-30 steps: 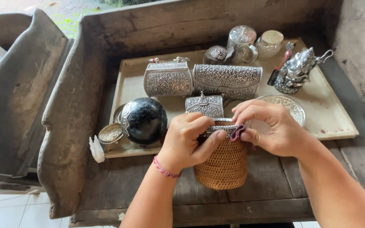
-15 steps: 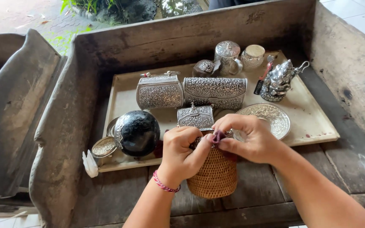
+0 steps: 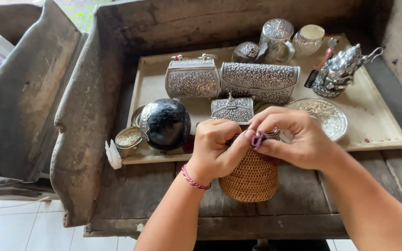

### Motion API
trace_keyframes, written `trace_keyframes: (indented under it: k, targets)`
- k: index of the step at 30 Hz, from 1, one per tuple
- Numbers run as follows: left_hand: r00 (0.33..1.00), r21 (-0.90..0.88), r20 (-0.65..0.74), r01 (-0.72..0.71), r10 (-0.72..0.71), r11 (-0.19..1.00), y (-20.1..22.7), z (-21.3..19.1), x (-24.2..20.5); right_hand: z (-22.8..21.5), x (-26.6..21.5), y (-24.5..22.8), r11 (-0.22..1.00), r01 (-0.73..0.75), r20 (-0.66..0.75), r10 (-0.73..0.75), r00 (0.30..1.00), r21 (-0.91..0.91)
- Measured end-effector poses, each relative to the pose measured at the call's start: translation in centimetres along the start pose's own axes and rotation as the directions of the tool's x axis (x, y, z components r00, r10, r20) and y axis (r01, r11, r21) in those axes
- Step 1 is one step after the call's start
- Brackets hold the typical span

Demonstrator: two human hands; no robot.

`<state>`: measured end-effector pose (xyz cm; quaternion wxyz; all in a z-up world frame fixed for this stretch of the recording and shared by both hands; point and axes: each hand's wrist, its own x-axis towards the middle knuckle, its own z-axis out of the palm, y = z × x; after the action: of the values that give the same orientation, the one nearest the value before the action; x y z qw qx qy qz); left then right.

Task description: Polishing the silver rim of a handcrafted woven basket using a small cloth.

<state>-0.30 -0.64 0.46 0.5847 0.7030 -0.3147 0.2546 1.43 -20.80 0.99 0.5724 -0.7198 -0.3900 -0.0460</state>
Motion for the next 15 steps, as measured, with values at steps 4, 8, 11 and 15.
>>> trace_keyframes:
  k: [4, 8, 11, 15]
  targets:
    - [0.992, 0.042, 0.12, -0.047, 0.042, 0.998, 0.6, -0.7, 0.4, -3.3, -0.8, 0.3, 0.997, -0.074, 0.115, 0.071, 0.991, 0.014]
    - [0.99, 0.003, 0.138, -0.04, 0.039, 0.999, 0.8, -0.6, 0.4, -3.8, -1.1, 1.0, 0.987, -0.141, 0.137, 0.13, 0.982, 0.075]
    - [0.989, 0.003, 0.136, -0.059, 0.058, 0.998, 0.9, -0.5, 0.5, -1.7, -0.9, 0.1, 0.994, -0.071, 0.065, 0.066, 0.996, 0.081]
    - [0.985, 0.004, 0.156, -0.081, 0.08, 0.997, 0.9, -0.7, 0.5, 0.0, -0.6, -0.8, 0.996, -0.029, 0.005, 0.029, 1.0, 0.085]
